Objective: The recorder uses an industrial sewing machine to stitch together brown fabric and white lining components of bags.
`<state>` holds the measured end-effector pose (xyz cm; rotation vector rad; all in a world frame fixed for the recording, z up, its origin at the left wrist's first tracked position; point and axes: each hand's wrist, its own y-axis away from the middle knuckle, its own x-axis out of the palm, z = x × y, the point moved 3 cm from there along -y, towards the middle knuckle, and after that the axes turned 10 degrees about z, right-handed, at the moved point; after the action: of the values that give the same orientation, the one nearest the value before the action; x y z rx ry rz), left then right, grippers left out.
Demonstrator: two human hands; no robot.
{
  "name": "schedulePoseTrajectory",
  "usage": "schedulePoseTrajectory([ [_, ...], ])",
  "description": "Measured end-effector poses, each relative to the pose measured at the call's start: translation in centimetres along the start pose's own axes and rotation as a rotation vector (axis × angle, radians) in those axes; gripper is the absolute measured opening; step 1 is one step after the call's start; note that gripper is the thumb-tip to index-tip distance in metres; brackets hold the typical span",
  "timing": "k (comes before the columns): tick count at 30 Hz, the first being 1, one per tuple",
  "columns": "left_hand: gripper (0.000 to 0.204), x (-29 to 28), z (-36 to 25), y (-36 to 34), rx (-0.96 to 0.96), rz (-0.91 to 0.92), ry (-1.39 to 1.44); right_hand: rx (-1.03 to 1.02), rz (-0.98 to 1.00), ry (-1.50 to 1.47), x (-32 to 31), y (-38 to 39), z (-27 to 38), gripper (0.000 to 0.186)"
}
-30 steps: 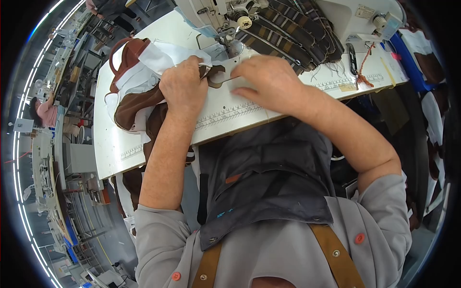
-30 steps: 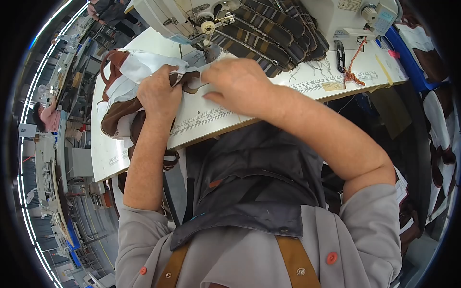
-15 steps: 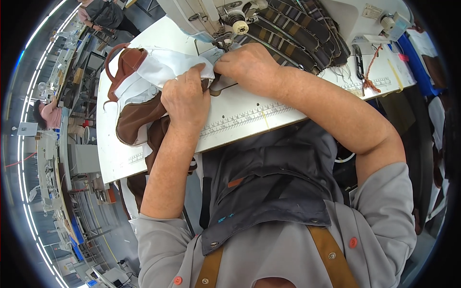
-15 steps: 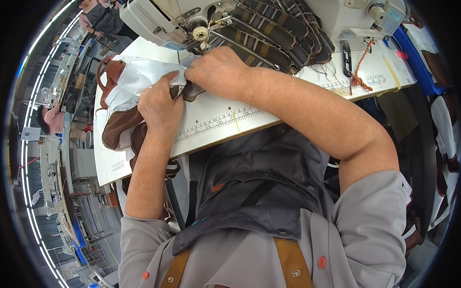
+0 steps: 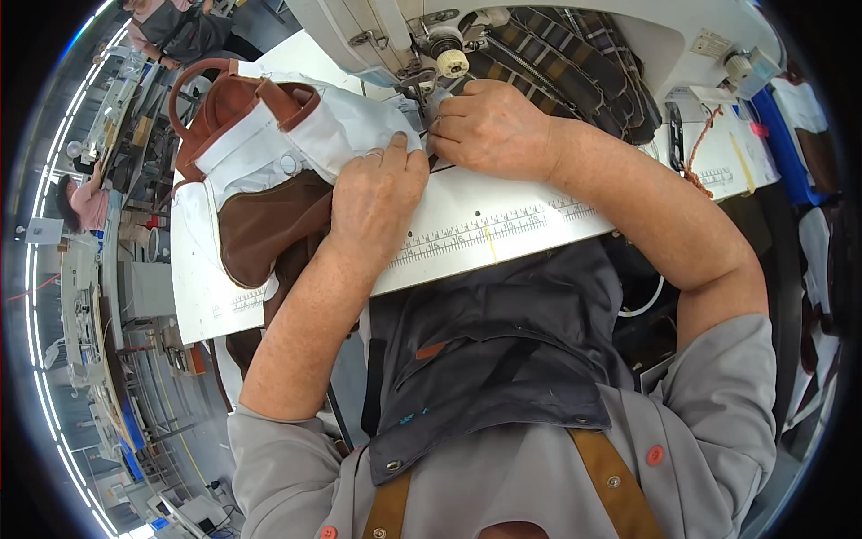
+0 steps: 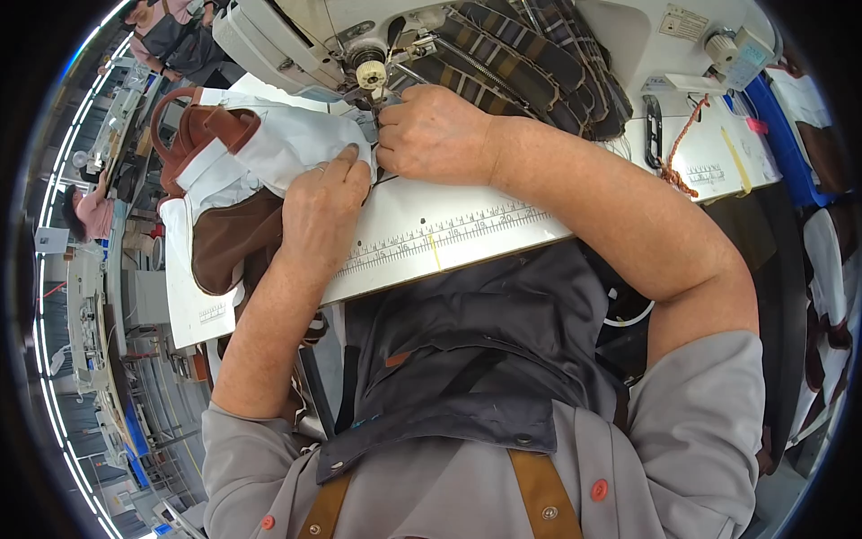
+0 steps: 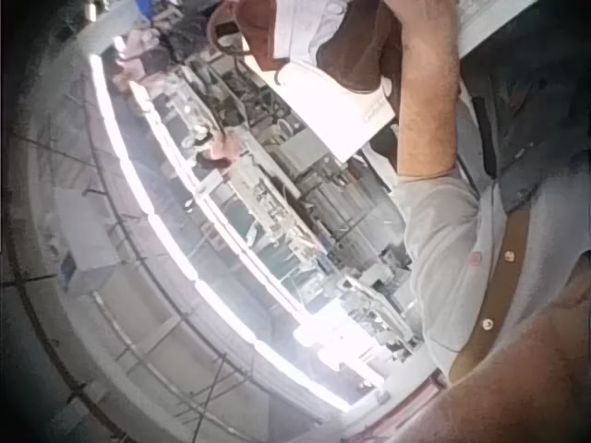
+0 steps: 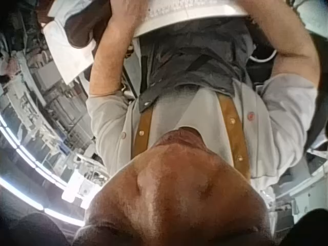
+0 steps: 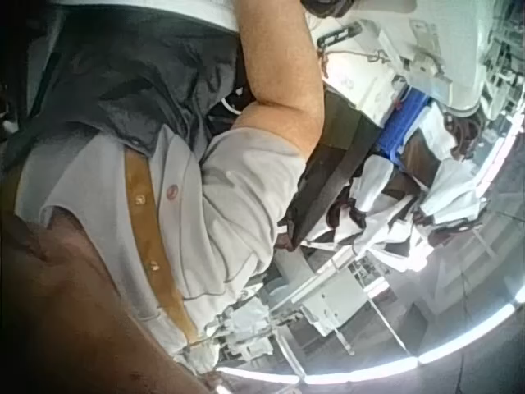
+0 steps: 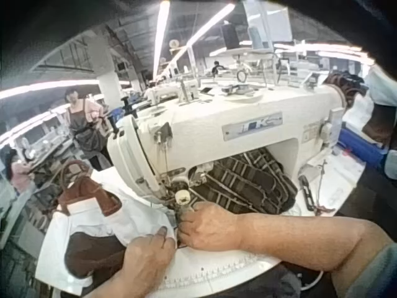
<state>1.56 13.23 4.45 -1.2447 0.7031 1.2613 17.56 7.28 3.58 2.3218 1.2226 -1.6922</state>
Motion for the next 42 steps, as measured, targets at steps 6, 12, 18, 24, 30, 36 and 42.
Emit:
schedulePoseTrajectory([
  [6, 0.012, 1.4, 1.4, -1.3, 0.054, 0.038, -0.026, 0.097, 0.049, 0.019, 0.3, 0.2, -0.8, 0.006],
  [12, 0.013, 2.6, 3.4, -2.5, 0.136, -0.010, -0.041, 0.170, 0.127, 0.052, 0.5, -0.2, -1.2, 0.004],
  [18, 0.015, 2.8, 4.3, -2.9, 0.150, 0.026, -0.039, 0.213, 0.178, 0.070, 1.1, -0.4, -1.2, 0.006],
  [24, 0.012, 3.1, 5.2, -3.4, 0.164, 0.050, -0.032, 0.229, 0.189, 0.114, 1.5, -0.4, -1.3, 0.007],
  [30, 0.011, 2.8, 4.9, -3.1, 0.212, -0.014, -0.028, 0.214, 0.174, 0.092, 1.4, -0.3, -1.2, 0.006],
  [36, 0.012, 2.9, 4.7, -3.1, 0.202, 0.010, -0.041, 0.230, 0.208, 0.105, 1.2, -0.2, -1.1, 0.005],
  [42, 0.013, 2.9, 4.9, -3.1, 0.240, -0.030, -0.024, 0.255, 0.259, 0.030, 0.7, -0.1, -0.8, 0.025],
])
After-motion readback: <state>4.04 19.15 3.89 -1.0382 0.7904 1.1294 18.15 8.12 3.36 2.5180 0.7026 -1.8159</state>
